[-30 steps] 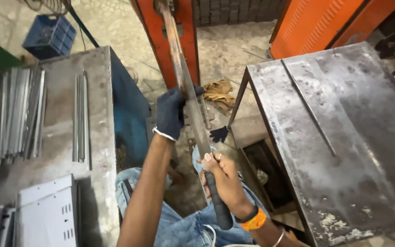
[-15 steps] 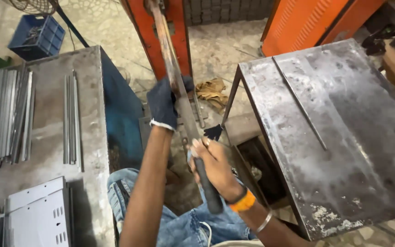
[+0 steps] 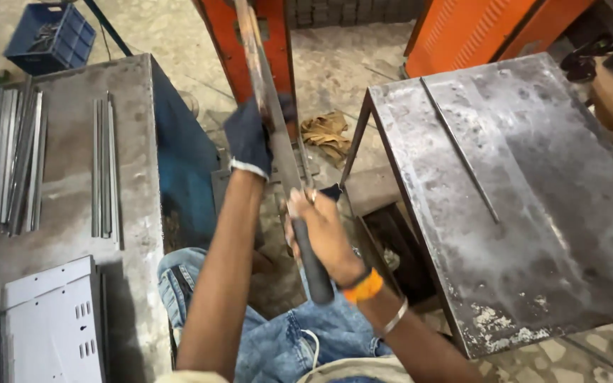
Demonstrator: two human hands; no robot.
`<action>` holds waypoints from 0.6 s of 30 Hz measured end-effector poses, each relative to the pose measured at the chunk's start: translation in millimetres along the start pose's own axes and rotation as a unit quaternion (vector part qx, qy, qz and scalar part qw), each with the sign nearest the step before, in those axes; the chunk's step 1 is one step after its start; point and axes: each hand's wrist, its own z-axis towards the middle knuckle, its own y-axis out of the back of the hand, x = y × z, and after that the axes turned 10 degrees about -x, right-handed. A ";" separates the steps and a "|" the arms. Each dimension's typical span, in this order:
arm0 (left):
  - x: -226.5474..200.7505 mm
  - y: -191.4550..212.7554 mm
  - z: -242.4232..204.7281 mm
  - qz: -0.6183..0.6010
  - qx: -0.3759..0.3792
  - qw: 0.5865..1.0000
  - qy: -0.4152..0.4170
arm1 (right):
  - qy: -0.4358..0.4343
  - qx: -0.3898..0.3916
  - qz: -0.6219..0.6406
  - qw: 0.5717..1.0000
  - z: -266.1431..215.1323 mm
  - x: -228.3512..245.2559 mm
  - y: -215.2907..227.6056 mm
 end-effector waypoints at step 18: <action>4.2 -6.9 31.8 0.032 -0.010 0.999 -0.016 | -0.018 -0.005 -0.016 1.000 21.5 12.6 0.1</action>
